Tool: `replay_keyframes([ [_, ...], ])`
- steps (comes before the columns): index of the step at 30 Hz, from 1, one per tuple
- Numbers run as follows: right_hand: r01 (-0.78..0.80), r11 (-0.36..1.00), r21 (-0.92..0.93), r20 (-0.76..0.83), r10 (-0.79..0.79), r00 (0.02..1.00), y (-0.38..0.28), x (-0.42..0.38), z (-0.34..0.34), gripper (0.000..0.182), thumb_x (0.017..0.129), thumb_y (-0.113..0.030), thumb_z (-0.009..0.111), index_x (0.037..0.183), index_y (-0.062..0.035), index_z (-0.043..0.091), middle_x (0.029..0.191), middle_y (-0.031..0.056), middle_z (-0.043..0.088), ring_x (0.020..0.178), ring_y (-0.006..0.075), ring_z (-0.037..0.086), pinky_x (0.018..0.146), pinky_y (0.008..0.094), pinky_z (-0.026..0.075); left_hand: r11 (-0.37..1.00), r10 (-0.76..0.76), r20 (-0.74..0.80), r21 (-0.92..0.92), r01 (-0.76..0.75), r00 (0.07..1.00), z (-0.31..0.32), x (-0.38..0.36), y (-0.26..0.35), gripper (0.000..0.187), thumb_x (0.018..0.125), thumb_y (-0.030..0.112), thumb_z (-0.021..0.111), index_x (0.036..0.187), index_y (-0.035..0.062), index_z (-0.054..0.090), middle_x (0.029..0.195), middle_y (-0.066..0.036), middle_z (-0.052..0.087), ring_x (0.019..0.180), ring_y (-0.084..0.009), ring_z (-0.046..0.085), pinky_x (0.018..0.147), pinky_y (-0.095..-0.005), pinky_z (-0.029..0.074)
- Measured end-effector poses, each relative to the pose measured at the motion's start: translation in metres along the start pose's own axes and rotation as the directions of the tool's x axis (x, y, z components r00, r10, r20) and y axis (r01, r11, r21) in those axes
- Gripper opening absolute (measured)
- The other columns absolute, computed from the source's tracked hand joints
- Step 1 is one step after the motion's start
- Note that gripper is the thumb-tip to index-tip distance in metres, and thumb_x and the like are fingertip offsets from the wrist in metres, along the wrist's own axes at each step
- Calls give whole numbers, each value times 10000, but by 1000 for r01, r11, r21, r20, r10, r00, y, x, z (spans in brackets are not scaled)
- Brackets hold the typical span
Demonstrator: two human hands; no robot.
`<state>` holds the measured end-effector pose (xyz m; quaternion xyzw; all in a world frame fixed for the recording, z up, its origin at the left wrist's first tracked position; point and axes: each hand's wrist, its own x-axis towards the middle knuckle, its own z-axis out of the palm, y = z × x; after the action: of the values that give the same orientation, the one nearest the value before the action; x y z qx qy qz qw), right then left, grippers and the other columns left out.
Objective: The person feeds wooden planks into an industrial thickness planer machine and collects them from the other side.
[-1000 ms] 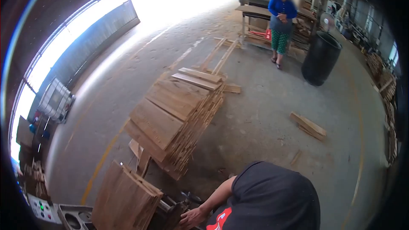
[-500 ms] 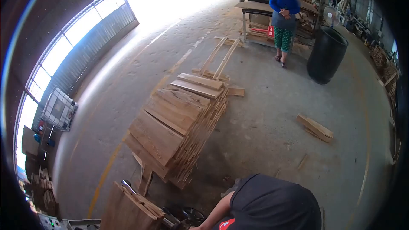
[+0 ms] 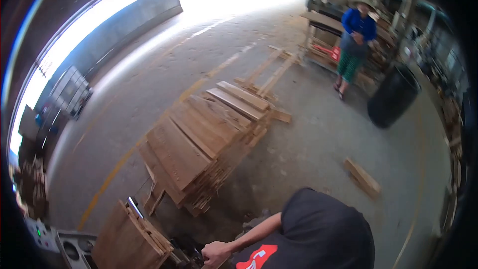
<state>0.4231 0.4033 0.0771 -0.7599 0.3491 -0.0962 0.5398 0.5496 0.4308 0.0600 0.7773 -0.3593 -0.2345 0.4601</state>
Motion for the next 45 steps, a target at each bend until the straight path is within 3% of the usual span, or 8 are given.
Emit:
replay_keyframes([
  [3, -42, 998, -44, 163, 48, 986, -20, -14, -41, 391, 898, -390, 717, 1111, -70, 785, 1080, 161, 785, 1046, 358, 740, 860, 478, 583, 978, -160, -175, -159, 132, 971, -20, -33, -18, 1012, 807, 421, 887, 1610, 49, 395, 1553, -208, 499, 1428, -406, 486, 1216, -555, 343],
  [4, 77, 995, -58, -95, -82, 992, -4, -7, -23, 419, 815, -461, 763, 946, -67, 821, 924, 198, 784, 874, 403, 761, 789, 513, 611, 952, -255, -246, -233, 198, 935, -30, -58, -30, 1015, 806, 414, 891, 1612, 50, 392, 1552, -208, 498, 1427, -407, 486, 1215, -556, 343],
  [7, 148, 946, -289, 124, -116, 985, -32, 13, -48, 400, 760, -446, 833, 972, -106, 831, 916, 190, 773, 835, 389, 754, 769, 495, 609, 831, -505, -420, -472, 294, 753, -57, -149, -49, 1023, 803, 392, 903, 1616, 53, 383, 1549, -208, 498, 1424, -410, 487, 1213, -560, 343],
  [13, 106, 991, -78, 123, -96, 988, -58, 69, -25, 410, 828, -330, 864, 1031, 22, 808, 868, 189, 791, 819, 211, 789, 752, 376, 587, 661, -720, -596, -745, 88, 357, -43, -230, -47, 1044, 797, 349, 928, 1626, 58, 365, 1543, -209, 497, 1418, -416, 488, 1209, -569, 344],
  [16, 249, 967, -57, 180, -235, 955, -54, 84, -6, 475, 816, -358, 910, 1057, 32, 787, 862, 159, 782, 789, 223, 768, 750, 387, 580, 946, -215, -874, -76, 314, 436, -32, -228, -56, 1429, 572, 524, 1019, 1681, 76, 235, 1637, -269, 355, 1500, -487, 365, 1222, -626, 295],
  [19, 395, 885, -245, 213, -349, 913, -67, 84, -3, 573, 804, -360, 919, 1200, 13, 738, 950, 183, 782, 869, 341, 774, 776, 437, 585, 778, -225, -832, 159, 607, 507, -43, -220, -36, 1609, 471, 599, 1023, 1712, 91, 133, 1706, -285, 225, 1576, -504, 223, 1236, -658, 245],
  [30, 559, 524, -643, 176, -609, 773, -65, 78, 16, 554, 813, -325, 887, 1235, -4, 726, 1260, 185, 556, 1203, 415, 550, 968, 532, 511, 775, -72, -828, 304, 553, 556, -71, -210, -70, 1446, 482, 581, 1000, 1656, 40, 353, 1670, -323, 335, 1603, -475, 230, 1260, -618, 243],
  [45, 815, 566, -125, 423, -712, 560, -57, 70, 132, 647, 984, -202, 683, 1505, 97, 441, 1538, 335, 461, 1442, 509, 436, 1209, 520, 400, 738, -79, -767, 384, 555, 637, -92, -169, -71, 1408, 513, 646, 982, 1613, -22, 412, 1662, -291, 378, 1607, -433, 245, 1290, -602, 199],
])
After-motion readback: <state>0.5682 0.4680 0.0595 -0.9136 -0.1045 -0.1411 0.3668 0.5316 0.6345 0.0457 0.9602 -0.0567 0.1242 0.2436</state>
